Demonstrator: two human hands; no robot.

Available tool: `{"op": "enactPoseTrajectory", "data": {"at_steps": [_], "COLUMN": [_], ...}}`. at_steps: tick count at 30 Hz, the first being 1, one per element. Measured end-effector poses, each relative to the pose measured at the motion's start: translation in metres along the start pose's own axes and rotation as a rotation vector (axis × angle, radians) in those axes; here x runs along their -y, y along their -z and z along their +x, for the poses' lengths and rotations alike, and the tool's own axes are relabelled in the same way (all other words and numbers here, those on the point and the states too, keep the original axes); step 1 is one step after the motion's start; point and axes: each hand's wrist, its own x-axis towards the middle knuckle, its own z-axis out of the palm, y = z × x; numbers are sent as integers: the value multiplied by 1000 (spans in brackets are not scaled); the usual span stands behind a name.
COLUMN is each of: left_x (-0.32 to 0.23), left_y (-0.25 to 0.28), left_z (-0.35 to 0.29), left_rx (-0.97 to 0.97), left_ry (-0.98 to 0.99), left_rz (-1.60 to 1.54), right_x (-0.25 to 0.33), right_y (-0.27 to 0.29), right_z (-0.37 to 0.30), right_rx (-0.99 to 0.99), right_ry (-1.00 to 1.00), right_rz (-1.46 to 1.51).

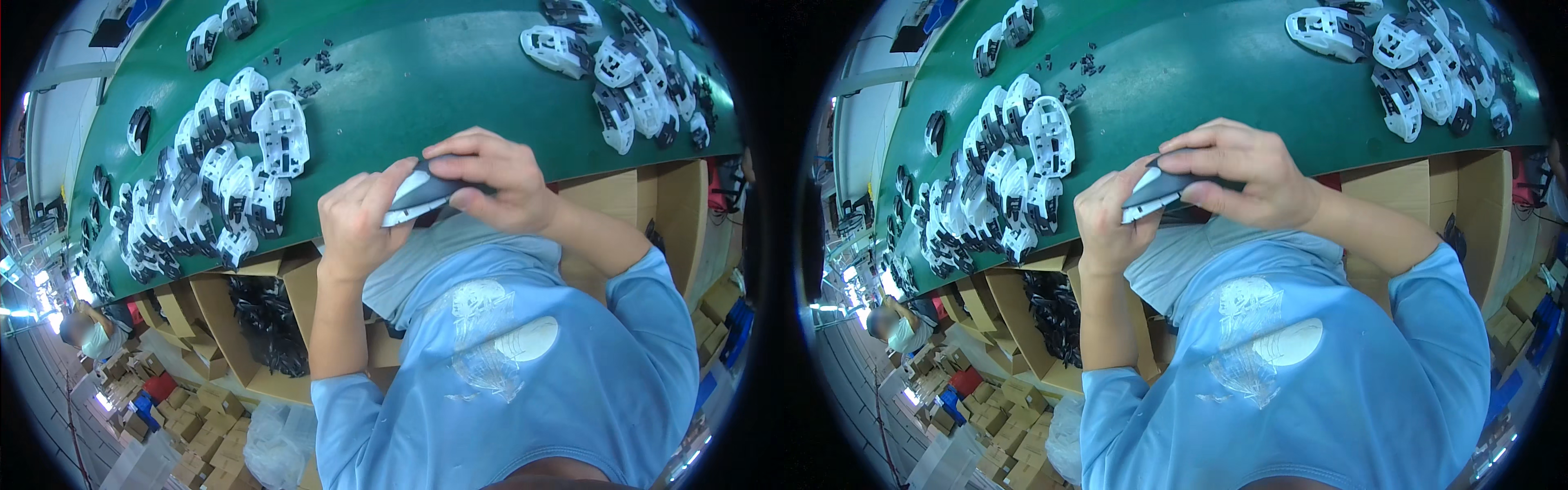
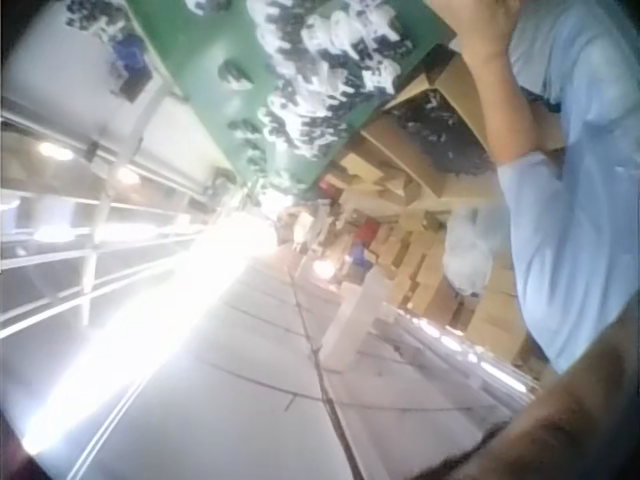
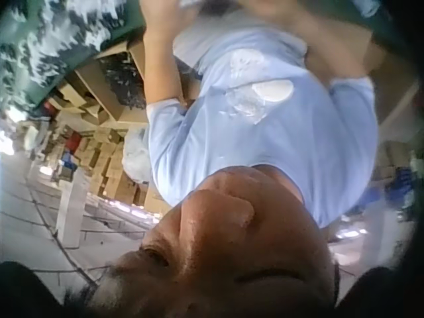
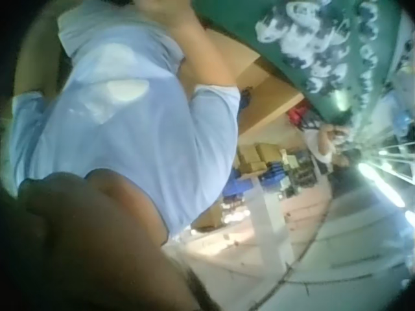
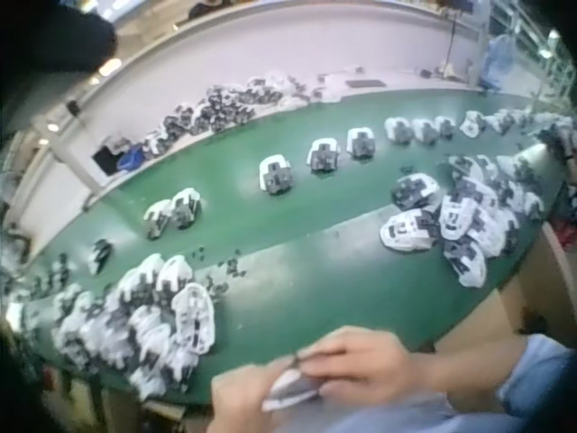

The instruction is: The person assembles computer mouse shells by taking components from the conveyor table and a box, attaching side panels onto the mouse frames by hand, and placing the assembled pieces onto the conveyor belt.

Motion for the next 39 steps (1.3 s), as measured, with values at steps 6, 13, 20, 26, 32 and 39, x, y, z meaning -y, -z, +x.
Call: {"op": "enactPoseTrajectory", "data": {"at_steps": [6,13,20,26,32,39], "left_x": [-5,-6,-15,-2,0,-5], "left_y": [15,8,13,6,6,1], "left_z": [0,-1,1,4,4,-4], "left_rx": [221,277,491,426,435,303], "left_ry": [56,105,154,99,234,197], "left_rz": [44,8,96,-98,-167,-136], "right_x": [-5,-20,-9,-10,-12,0], "right_y": [8,0,-2,-9,-3,-1], "right_z": [-4,-27,-9,-18,-13,9], "right_rx": [127,58,251,118,59,144], "right_ry": [-50,5,18,-201,-133,51], "right_rz": [0,-9,-31,255,30,-136]}}
